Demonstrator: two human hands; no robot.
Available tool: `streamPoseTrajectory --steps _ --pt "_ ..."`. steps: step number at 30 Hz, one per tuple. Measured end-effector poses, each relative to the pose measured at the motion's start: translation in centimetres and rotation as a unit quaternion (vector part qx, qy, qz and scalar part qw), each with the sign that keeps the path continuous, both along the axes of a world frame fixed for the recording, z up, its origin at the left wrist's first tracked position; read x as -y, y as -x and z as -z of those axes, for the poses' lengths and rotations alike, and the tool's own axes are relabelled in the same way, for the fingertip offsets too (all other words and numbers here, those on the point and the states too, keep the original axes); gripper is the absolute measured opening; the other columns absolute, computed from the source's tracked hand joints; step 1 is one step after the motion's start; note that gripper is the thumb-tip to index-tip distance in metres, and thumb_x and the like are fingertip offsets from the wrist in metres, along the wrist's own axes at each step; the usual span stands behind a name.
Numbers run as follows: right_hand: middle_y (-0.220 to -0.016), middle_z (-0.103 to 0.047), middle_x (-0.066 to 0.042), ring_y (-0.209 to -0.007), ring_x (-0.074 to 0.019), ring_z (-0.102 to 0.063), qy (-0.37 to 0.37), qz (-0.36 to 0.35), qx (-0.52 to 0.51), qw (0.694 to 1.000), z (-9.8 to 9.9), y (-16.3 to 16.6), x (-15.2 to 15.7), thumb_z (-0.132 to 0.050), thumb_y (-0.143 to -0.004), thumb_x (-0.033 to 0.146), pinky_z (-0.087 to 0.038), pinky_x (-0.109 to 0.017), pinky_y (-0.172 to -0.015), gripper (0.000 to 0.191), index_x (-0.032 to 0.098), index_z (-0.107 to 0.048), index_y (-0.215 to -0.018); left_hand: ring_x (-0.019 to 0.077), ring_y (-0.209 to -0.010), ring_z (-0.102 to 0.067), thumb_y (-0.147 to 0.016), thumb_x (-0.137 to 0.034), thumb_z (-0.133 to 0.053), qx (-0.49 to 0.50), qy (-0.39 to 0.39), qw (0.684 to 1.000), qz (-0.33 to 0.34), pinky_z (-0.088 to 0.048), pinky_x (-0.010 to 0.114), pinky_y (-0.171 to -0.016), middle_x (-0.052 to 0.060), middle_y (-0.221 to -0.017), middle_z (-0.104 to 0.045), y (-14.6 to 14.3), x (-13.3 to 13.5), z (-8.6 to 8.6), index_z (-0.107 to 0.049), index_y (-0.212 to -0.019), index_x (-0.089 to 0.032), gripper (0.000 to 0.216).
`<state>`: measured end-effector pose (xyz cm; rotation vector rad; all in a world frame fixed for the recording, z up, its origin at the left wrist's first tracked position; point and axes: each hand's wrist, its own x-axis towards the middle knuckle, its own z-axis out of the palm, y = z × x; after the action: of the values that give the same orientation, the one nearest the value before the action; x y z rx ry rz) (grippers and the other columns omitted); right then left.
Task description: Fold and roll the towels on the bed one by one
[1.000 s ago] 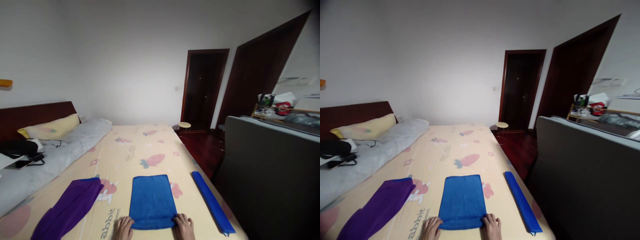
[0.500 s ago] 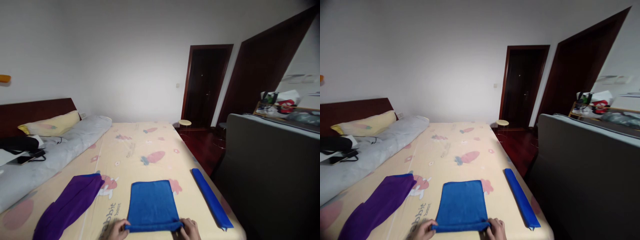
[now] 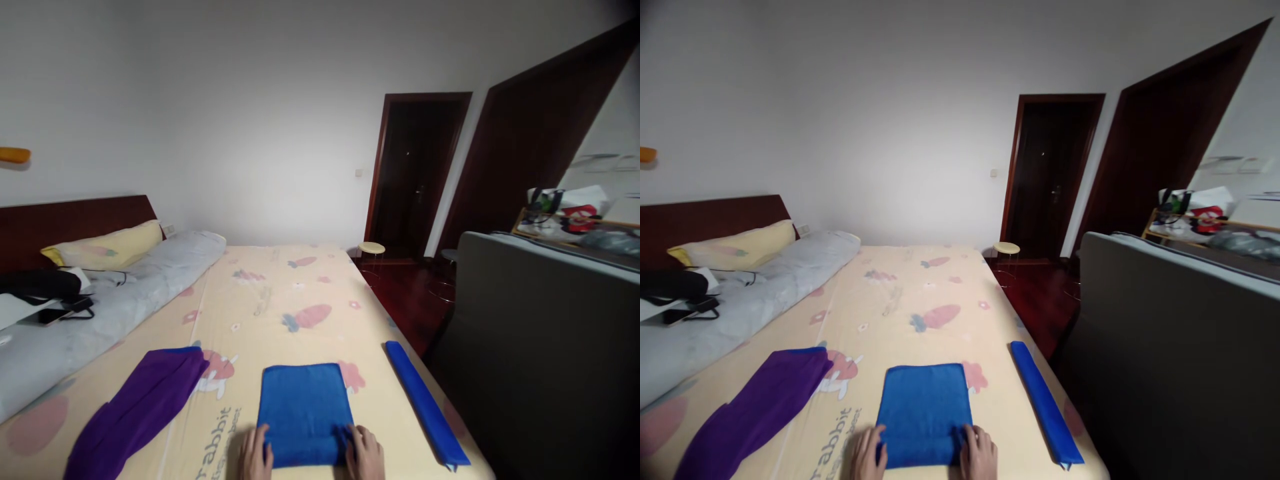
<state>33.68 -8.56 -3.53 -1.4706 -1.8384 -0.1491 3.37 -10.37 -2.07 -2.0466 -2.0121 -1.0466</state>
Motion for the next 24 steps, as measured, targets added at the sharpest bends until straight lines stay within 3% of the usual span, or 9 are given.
streamPoseTrajectory --steps 4,7,11,14,17,21,24 --pt "-0.1 -0.068 0.0 -0.086 -0.0178 -0.062 0.051 -0.133 0.04 0.989 -1.9 5.4 1.1 -0.048 -0.081 0.015 -0.043 -0.03 -0.076 0.032 0.031 -0.059 -0.107 0.0214 -0.103 -0.065 -0.075 -0.01 -0.047 -0.05 0.067 0.988 0.13 -0.05 0.034 -0.088 0.005 -0.108 -0.071 -5.9 0.5 0.4 -0.066 -0.105 -0.028 0.04" --pt "-0.105 -0.069 0.0 -0.089 -0.0199 -0.062 0.096 -0.167 0.06 0.979 -1.7 7.0 1.4 -0.056 -0.075 0.02 -0.042 -0.03 -0.077 0.038 0.031 -0.059 -0.111 0.0242 -0.113 -0.061 -0.067 -0.009 -0.049 -0.073 0.129 0.976 0.158 -0.047 0.036 -0.095 0.005 -0.122 -0.068 -7.3 0.5 1.5 -0.063 -0.117 -0.026 0.054" --pt "-0.111 -0.07 0.0 -0.098 -0.0236 -0.062 0.1 -0.107 0.069 0.987 0.3 4.0 1.7 -0.057 -0.07 0.018 -0.04 -0.034 -0.085 0.045 0.032 -0.059 -0.113 0.0223 -0.111 -0.062 -0.068 -0.012 -0.052 -0.102 0.126 0.975 0.151 -0.045 0.034 -0.093 0.002 -0.121 -0.069 -4.1 0.8 2.5 -0.062 -0.119 -0.03 0.055" --pt "-0.117 -0.068 -0.002 -0.106 -0.0255 -0.06 0.101 -0.033 0.056 0.993 1.5 0.4 2.3 -0.055 -0.072 0.019 -0.037 -0.038 -0.09 0.045 0.032 -0.059 -0.115 0.0228 -0.108 -0.062 -0.073 -0.016 -0.052 -0.114 0.076 0.988 0.067 -0.043 0.036 -0.093 0.002 -0.118 -0.07 -0.8 1.6 2.7 -0.065 -0.116 -0.031 0.047" --pt "-0.119 -0.067 -0.002 -0.105 -0.0261 -0.06 0.109 -0.011 0.053 0.993 1.8 -2.2 2.7 -0.054 -0.074 0.022 -0.038 -0.039 -0.088 0.044 0.033 -0.059 -0.117 0.0227 -0.107 -0.062 -0.075 -0.016 -0.05 -0.118 0.042 0.992 0.01 -0.042 0.038 -0.093 0.001 -0.117 -0.07 1.5 2.3 2.7 -0.066 -0.113 -0.032 0.044" --pt "-0.117 -0.068 -0.002 -0.102 -0.0249 -0.061 0.122 -0.031 0.064 0.99 1.1 -3.0 2.1 -0.052 -0.072 0.016 -0.04 -0.038 -0.086 0.048 0.034 -0.059 -0.116 0.0203 -0.105 -0.063 -0.068 -0.012 -0.053 -0.104 0.065 0.991 0.053 -0.045 0.033 -0.089 -0.001 -0.114 -0.071 2.8 1.7 2.0 -0.067 -0.11 -0.032 0.049" --pt "-0.114 -0.069 -0.002 -0.099 -0.0247 -0.062 0.13 -0.036 0.068 0.988 0.1 -2.4 1.5 -0.052 -0.072 0.016 -0.041 -0.038 -0.084 0.044 0.034 -0.061 -0.111 0.0205 -0.105 -0.063 -0.065 -0.008 -0.051 -0.062 0.11 0.989 0.08 -0.045 0.033 -0.09 0.0 -0.11 -0.072 2.8 0.8 0.4 -0.068 -0.105 -0.03 0.049"
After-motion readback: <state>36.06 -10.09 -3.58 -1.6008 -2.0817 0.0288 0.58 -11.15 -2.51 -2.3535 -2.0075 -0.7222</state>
